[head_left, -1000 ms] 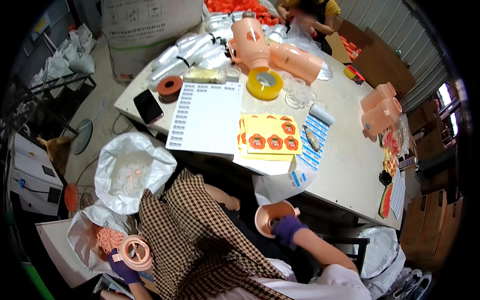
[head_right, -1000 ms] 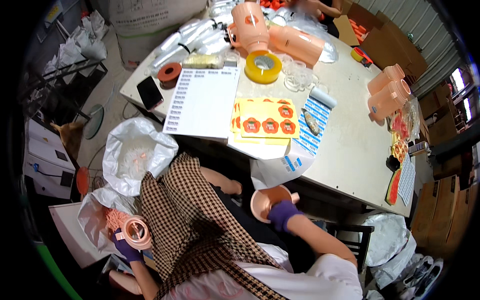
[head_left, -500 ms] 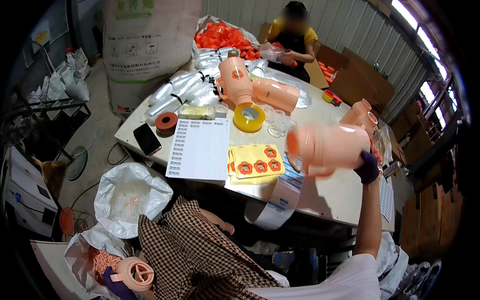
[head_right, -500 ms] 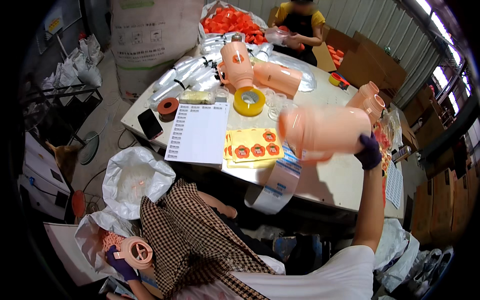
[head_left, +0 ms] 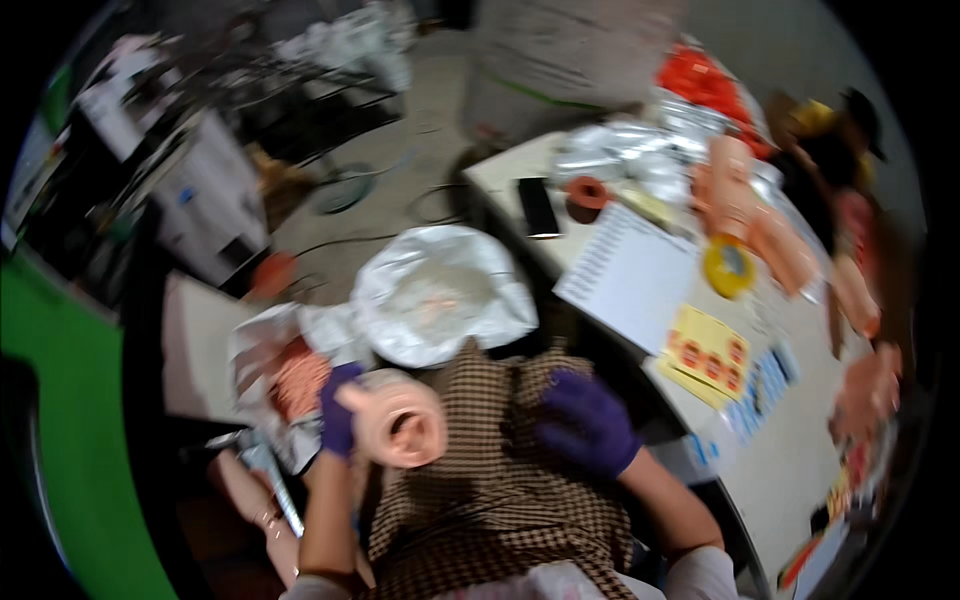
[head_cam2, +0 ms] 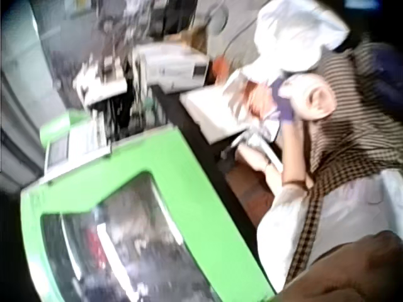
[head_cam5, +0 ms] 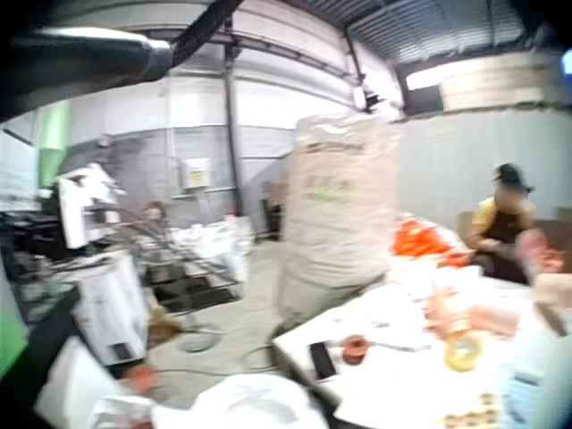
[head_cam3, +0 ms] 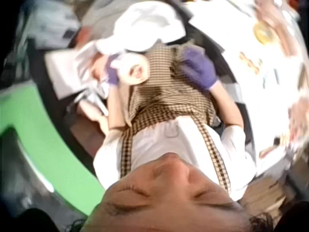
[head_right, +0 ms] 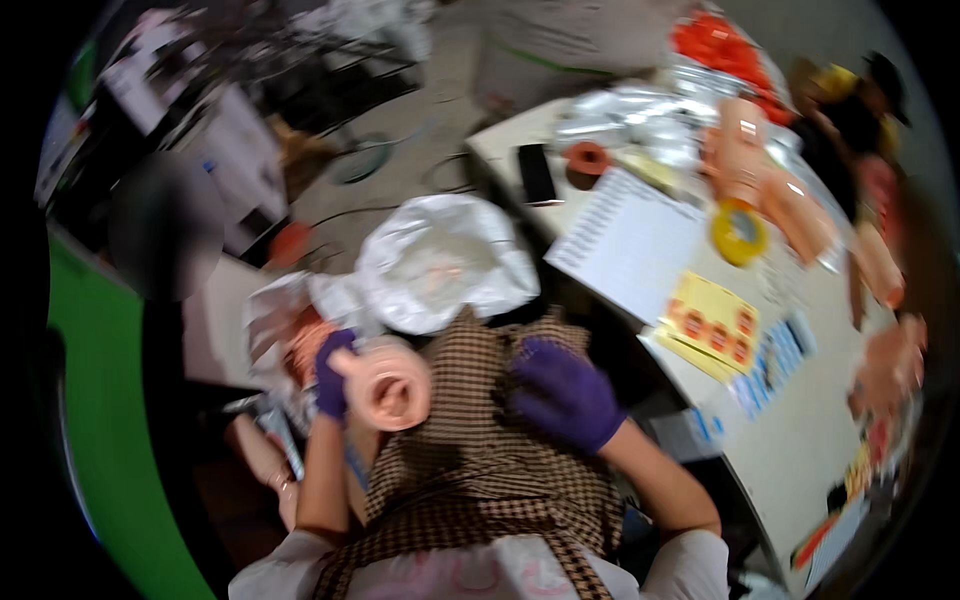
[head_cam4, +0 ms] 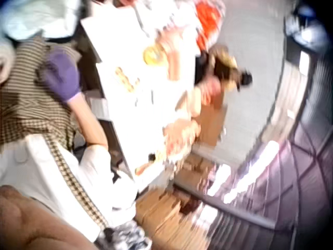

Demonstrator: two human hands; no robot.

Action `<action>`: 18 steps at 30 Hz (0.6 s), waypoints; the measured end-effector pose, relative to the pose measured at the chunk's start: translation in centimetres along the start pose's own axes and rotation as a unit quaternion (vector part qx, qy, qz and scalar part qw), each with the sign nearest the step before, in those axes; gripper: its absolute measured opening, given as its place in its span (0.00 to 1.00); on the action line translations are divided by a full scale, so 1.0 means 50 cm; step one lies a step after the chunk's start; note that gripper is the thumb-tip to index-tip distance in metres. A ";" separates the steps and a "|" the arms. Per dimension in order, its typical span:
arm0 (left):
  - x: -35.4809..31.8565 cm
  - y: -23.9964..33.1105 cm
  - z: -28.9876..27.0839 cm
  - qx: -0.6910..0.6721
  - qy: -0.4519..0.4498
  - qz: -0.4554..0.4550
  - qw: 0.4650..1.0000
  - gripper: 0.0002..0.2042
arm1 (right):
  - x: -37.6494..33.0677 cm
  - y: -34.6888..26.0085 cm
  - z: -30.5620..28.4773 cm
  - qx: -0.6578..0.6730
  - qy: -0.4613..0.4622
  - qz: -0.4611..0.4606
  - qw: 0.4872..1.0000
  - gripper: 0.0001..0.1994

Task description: The person applies stickers to plastic containers and attaches smaller plastic components to them while sitting at a low workstation in a factory.

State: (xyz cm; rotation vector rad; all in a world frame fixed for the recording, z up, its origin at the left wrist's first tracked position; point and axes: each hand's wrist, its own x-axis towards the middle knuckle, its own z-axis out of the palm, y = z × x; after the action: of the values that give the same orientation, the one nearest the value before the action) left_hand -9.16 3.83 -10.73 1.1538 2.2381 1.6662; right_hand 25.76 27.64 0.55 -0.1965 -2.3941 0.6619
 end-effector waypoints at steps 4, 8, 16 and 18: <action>0.002 0.041 0.039 -0.089 0.018 -0.024 0.996 0.10 | 0.067 -0.135 0.199 0.062 -0.068 -0.073 0.993 0.27; -0.024 0.025 0.028 -0.159 0.038 -0.112 0.980 0.06 | 0.063 -0.136 0.291 0.080 -0.072 -0.030 0.994 0.28; -0.020 0.035 0.071 0.006 0.056 0.005 0.998 0.07 | 0.046 -0.096 0.302 -0.002 -0.254 0.029 0.967 0.16; -0.030 0.015 0.057 -0.071 0.041 -0.085 0.993 0.09 | 0.055 -0.085 0.302 -0.002 -0.273 0.037 0.961 0.16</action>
State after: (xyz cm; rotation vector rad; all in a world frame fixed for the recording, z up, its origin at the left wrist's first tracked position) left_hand -6.30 5.18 -11.68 0.8517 2.1533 1.7986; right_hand 14.37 18.58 -5.90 -0.1141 -2.9257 0.8293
